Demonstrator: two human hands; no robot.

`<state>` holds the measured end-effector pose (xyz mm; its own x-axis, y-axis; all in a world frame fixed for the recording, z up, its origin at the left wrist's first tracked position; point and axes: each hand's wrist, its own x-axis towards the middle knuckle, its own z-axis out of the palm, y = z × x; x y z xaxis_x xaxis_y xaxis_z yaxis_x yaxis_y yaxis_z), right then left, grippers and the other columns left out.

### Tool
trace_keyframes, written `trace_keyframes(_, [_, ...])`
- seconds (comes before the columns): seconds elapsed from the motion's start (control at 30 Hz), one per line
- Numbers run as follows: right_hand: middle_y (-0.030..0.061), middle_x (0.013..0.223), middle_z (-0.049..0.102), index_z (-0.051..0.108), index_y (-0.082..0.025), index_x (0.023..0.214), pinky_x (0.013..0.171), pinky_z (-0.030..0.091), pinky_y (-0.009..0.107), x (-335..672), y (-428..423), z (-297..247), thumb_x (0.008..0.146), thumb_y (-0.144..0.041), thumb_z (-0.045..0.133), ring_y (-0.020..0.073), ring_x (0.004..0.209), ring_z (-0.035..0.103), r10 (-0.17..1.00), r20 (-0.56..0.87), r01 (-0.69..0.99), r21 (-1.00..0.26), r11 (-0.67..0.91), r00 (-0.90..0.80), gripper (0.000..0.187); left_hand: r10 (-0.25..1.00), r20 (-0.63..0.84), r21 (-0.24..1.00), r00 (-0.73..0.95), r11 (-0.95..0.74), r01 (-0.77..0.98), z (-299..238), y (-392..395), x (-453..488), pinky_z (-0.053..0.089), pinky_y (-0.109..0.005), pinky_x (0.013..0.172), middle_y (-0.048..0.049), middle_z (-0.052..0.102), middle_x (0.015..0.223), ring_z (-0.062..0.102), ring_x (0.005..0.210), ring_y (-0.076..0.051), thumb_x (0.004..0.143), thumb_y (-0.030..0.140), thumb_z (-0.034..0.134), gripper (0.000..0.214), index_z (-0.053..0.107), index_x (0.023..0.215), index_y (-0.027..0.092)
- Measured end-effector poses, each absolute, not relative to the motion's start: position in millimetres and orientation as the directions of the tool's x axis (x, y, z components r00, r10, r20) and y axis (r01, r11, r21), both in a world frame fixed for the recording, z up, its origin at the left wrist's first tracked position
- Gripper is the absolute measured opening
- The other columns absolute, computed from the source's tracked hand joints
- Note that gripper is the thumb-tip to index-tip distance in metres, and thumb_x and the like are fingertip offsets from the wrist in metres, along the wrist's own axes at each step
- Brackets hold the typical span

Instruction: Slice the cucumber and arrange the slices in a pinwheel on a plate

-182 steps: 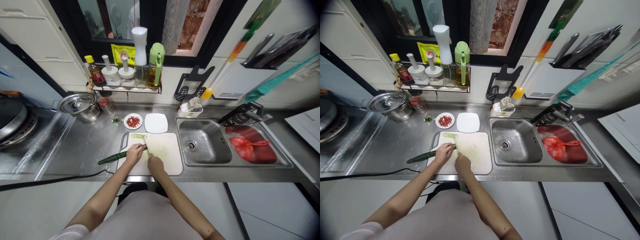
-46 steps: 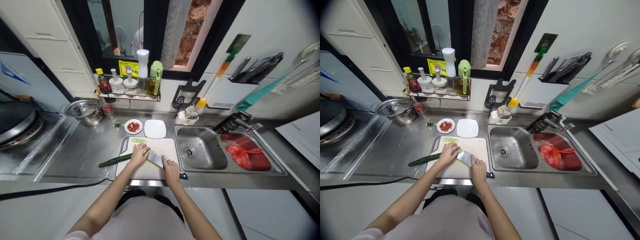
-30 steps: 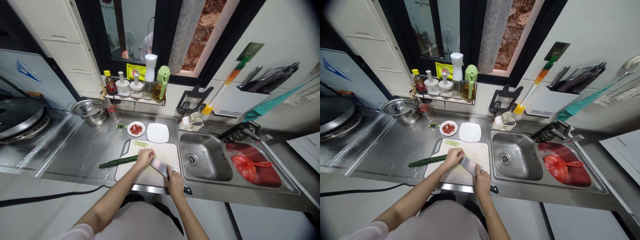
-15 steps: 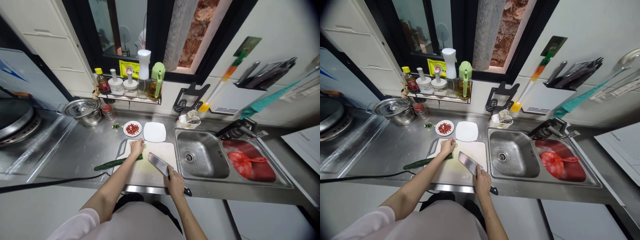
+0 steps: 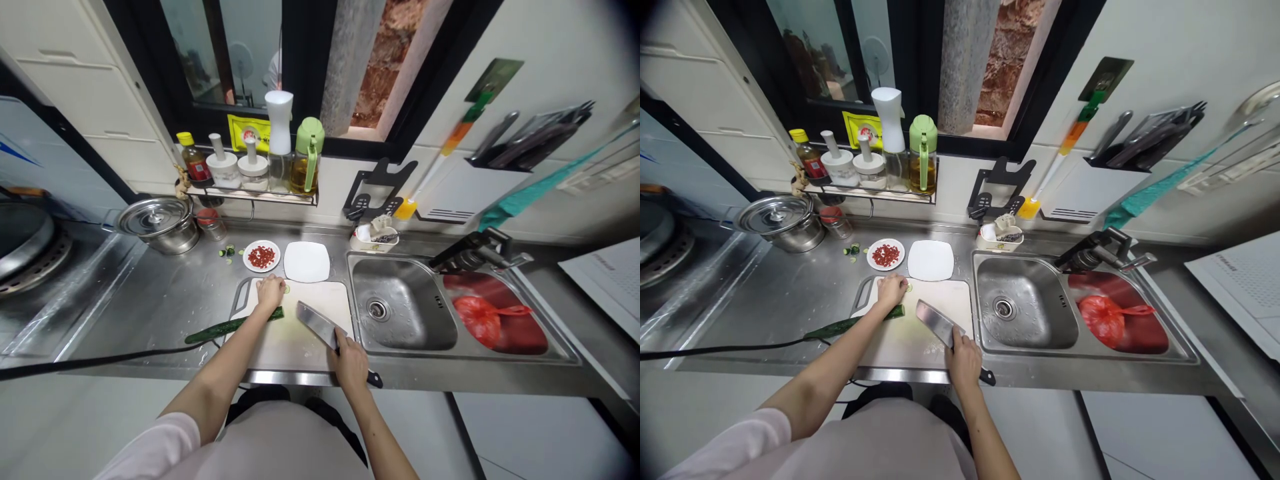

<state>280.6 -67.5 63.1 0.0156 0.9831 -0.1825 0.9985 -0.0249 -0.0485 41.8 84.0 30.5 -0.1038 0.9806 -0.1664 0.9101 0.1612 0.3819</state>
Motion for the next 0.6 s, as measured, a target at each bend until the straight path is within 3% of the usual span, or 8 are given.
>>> trace_keyframes(0.23, [0.0082,0.099,0.068,0.052,-0.02,0.133,0.084,0.038,0.028,278,-67,67,0.086,-0.026,0.054,0.0213,0.094,0.061,0.979,-0.2,0.996,-0.07,-0.055,0.04,0.048,0.979,-0.156,0.373,-0.128,0.179,0.91,33,83,42,0.034,-0.039,0.088,-0.0077,0.066,0.102,0.056,0.099,-0.025,0.084,0.031,0.053,0.02,0.072,0.085,0.024])
trace_keyframes(0.6, [0.0073,0.099,0.068,0.052,-0.019,0.132,0.083,0.037,0.028,275,-65,63,0.086,-0.025,0.054,0.0212,0.094,0.061,0.979,-0.203,0.995,-0.087,-0.049,0.03,0.046,0.929,-0.055,0.609,-0.366,0.322,0.725,38,64,18,0.039,-0.036,0.089,-0.0059,0.066,0.106,0.058,0.098,-0.023,0.086,0.033,0.054,0.024,0.069,0.103,0.026])
